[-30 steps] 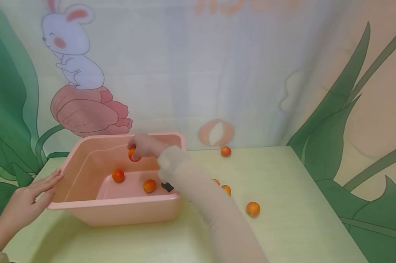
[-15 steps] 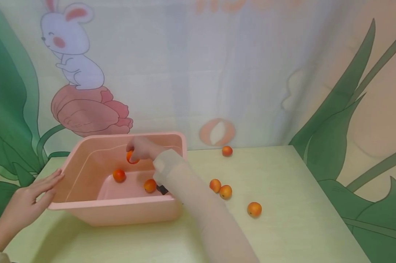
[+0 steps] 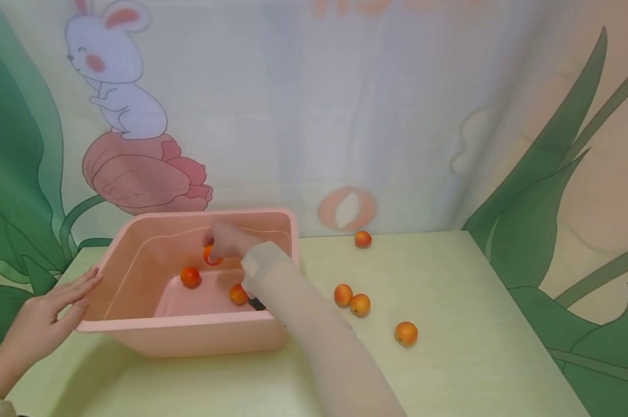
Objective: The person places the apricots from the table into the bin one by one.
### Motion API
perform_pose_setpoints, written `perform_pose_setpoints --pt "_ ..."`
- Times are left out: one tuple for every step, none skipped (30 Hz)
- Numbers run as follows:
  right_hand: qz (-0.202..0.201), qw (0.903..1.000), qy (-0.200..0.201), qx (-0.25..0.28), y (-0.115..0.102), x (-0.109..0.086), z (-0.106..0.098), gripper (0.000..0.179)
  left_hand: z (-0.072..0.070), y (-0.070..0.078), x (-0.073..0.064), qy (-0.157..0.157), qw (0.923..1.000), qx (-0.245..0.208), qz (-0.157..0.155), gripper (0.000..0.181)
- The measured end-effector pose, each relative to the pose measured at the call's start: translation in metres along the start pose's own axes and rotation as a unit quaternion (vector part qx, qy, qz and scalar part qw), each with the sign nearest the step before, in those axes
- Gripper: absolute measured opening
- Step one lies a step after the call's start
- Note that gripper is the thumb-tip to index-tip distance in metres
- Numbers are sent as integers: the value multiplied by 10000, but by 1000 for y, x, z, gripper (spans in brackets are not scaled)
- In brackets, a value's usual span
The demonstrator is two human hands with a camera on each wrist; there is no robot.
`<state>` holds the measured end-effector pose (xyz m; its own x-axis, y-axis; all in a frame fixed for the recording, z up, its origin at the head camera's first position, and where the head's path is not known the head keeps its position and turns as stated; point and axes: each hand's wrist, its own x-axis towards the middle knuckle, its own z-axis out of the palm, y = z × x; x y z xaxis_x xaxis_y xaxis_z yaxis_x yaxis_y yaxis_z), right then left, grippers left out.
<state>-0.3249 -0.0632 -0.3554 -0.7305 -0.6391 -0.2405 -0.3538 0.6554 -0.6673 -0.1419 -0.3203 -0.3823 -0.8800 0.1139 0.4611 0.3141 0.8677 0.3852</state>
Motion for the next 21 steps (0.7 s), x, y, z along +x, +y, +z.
perform_pose_setpoints --pt "34 10000 -46 22 1 0 1 24 0 0 0 1 10000 4 -5 40" --pt "83 9999 -75 55 1 0 2 24 0 0 0 5 10000 11 -5 40" --pt "137 9998 -104 111 2 0 2 24 0 0 0 7 10000 18 -1 40" --pt "199 9995 -151 181 2 -1 3 24 0 0 0 14 10000 37 5 40" --pt "247 9993 -187 225 2 -1 3 23 0 1 -1 25 10000 42 12 40" --pt "319 9989 -195 281 2 -2 4 21 0 1 -1 24 10000 43 18 40" --pt "377 9984 -227 354 1 -3 4 20 0 1 -1 15 10000 39 7 40" --pt "420 9978 -270 433 0 -5 5 18 -1 1 -1 0 10000 32 -4 40" --pt "467 9972 -313 490 0 -6 5 16 -1 2 -1 -11 10000 22 -13 40" --pt "441 9973 -362 461 0 -6 5 14 -1 2 -1 -23 10000 13 -29 40" --pt "443 9971 -408 466 0 -6 6 13 -1 2 0 -31 10000 -1 -41 40" --pt "463 9965 -473 504 0 -6 6 13 -1 2 0 -37 10000 2 -52 40" --pt "446 9962 -547 512 1 -6 6 13 -1 2 0 -36 10000 5 -56 40" --pt "418 9961 -604 486 2 -5 7 13 -2 2 0 -34 10000 10 -49 40" --pt "385 9963 -639 418 3 -3 7 13 -2 2 0 -28 10000 19 -41 40" --pt "323 9965 -679 368 3 -3 7 14 -2 2 1 -21 10000 31 -37 40" --pt "294 9964 -707 376 3 -3 8 15 -2 2 1 -13 10000 40 -31 40" --pt "264 9963 -724 379 3 -3 8 15 -2 2 1 -5 10000 51 -28 40" --pt "247 9963 -728 377 2 -4 8 15 -2 2 1 7 10000 70 -19 40" --pt "267 9962 -720 419 1 -5 9 15 -2 2 2 16 10000 84 -9 40" --pt "324 9958 -705 483 0 -7 9 16 -2 2 2 24 10000 95 2 40"
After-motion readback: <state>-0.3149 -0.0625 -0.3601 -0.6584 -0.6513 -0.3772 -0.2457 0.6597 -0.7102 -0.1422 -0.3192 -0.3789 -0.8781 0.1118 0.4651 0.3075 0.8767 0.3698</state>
